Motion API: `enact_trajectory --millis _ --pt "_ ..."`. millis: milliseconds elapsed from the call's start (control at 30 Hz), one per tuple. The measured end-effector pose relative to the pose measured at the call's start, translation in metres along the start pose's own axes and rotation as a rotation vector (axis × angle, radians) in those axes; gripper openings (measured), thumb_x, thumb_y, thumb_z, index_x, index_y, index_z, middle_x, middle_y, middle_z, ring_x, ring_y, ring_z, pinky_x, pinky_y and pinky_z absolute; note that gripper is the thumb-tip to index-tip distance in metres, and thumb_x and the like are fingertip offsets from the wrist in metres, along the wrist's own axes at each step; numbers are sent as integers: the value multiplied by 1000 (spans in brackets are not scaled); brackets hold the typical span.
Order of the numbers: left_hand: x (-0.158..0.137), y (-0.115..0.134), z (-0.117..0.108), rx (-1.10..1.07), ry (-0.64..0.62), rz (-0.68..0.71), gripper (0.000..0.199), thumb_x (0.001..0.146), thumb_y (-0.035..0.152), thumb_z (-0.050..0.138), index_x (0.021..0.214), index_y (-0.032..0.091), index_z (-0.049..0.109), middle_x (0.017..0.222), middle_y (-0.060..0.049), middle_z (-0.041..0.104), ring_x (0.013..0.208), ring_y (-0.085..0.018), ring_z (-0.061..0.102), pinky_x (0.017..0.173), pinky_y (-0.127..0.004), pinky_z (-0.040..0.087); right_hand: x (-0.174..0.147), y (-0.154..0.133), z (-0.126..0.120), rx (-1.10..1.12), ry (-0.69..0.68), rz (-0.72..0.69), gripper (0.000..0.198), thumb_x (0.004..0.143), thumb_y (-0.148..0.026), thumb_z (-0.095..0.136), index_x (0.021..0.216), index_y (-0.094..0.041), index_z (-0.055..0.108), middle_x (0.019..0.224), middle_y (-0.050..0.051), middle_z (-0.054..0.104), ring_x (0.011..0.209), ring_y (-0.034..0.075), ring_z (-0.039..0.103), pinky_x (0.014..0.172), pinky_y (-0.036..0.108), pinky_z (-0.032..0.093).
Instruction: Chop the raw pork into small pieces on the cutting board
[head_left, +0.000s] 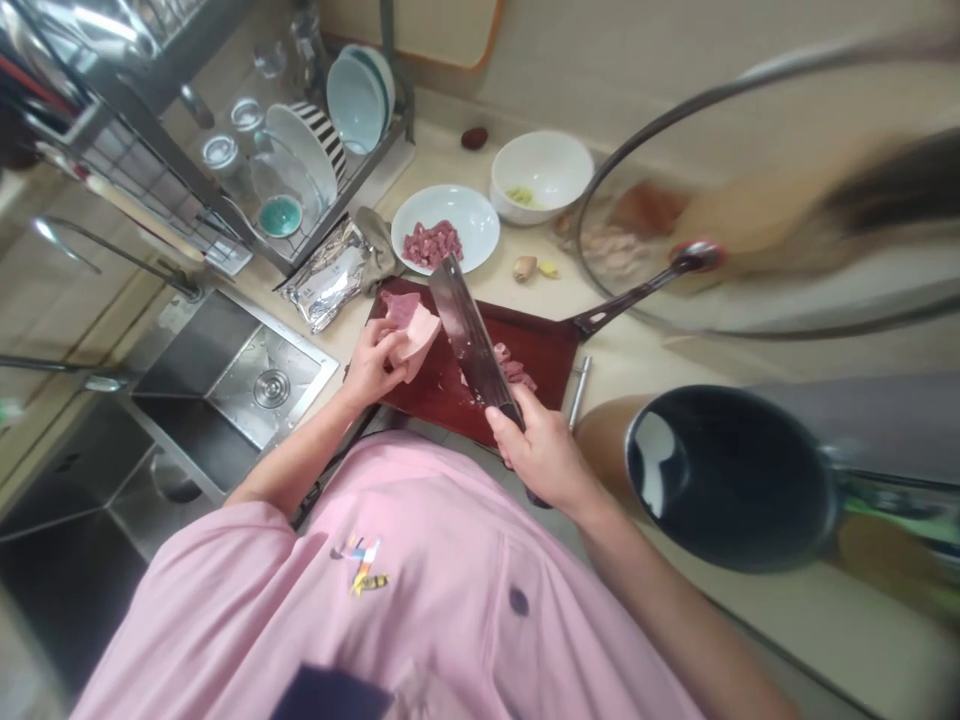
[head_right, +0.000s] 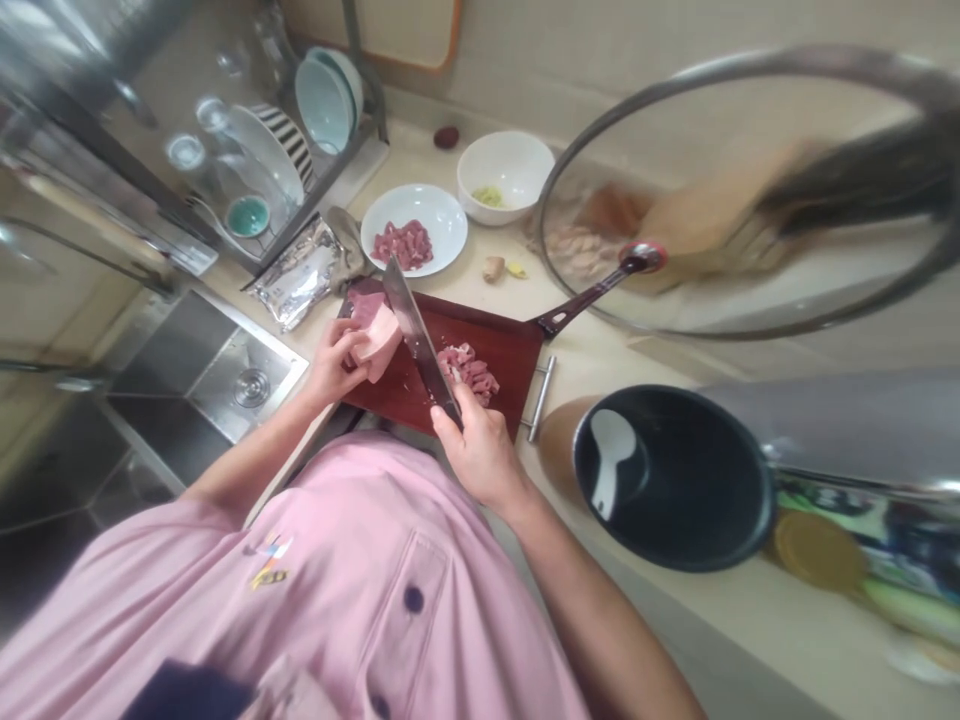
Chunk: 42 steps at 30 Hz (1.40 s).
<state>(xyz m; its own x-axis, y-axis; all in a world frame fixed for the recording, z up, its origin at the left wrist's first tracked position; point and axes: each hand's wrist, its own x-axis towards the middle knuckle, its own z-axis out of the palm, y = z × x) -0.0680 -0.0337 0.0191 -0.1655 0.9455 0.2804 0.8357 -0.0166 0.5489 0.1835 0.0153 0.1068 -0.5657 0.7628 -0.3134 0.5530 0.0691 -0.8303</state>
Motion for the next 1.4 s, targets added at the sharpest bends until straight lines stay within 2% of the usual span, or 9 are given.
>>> enact_trajectory --millis 100,200,267,367,500,633,800,1067,1400 --pt "-2 -2 -3 -23 -26 10 40 74 32 66 110 20 53 122 -11 44 115 -24 48 99 -40 42 6 -6 2 -165 -1 -72 32 88 -40 44 110 -21 56 71 6 64 68 23 62 63 32 47" --pt "-5 7 7 4 74 -78 51 71 39 69 114 19 50 124 -13 43 120 -28 43 101 -44 40 15 -8 5 -273 -9 -127 32 88 -38 44 111 -21 57 79 8 67 74 24 64 68 33 47" --pt "-5 12 14 16 136 -118 47 72 33 69 113 19 50 124 -13 43 119 -28 43 100 -43 40 23 -6 6 -315 -18 -150 32 88 -38 44 112 -21 58 81 7 67 76 24 64 70 34 47" --pt "0 10 13 -8 100 -89 36 73 25 64 107 21 53 121 -11 46 116 -26 46 100 -42 40 29 -3 5 -351 -40 -164 33 89 -37 44 114 -22 58 82 7 67 79 24 64 73 34 47" --pt "2 0 2 -36 5 -39 36 74 32 64 106 21 53 122 -11 45 117 -26 45 101 -42 39 29 0 6 -349 -64 -151 34 89 -36 45 116 -21 58 84 8 68 84 25 64 75 35 48" --pt "-1 5 9 -25 110 -80 51 71 37 67 115 18 50 126 -14 41 122 -29 41 103 -45 36 27 1 9 -327 -89 -134 33 88 -35 46 115 -21 59 82 8 68 89 26 64 78 34 48" --pt "-1 10 22 24 127 -149 35 72 30 65 105 21 56 117 -10 48 113 -26 45 101 -44 36 25 -1 5 -368 -121 -77 37 88 -36 46 118 -19 60 82 10 70 84 27 66 76 35 49" --pt "1 6 23 -39 218 -106 34 65 25 67 98 19 59 112 -8 52 105 -24 48 97 -41 39 26 -6 -3 -406 -157 -49 43 88 -35 45 126 -17 56 85 8 72 77 23 68 73 31 49" --pt "1 3 25 -109 282 -23 36 61 24 67 95 19 59 106 -8 53 97 -23 50 89 -41 42 44 -6 4 -453 -191 -29 29 87 -34 44 107 -20 60 74 5 67 69 21 63 66 30 45"
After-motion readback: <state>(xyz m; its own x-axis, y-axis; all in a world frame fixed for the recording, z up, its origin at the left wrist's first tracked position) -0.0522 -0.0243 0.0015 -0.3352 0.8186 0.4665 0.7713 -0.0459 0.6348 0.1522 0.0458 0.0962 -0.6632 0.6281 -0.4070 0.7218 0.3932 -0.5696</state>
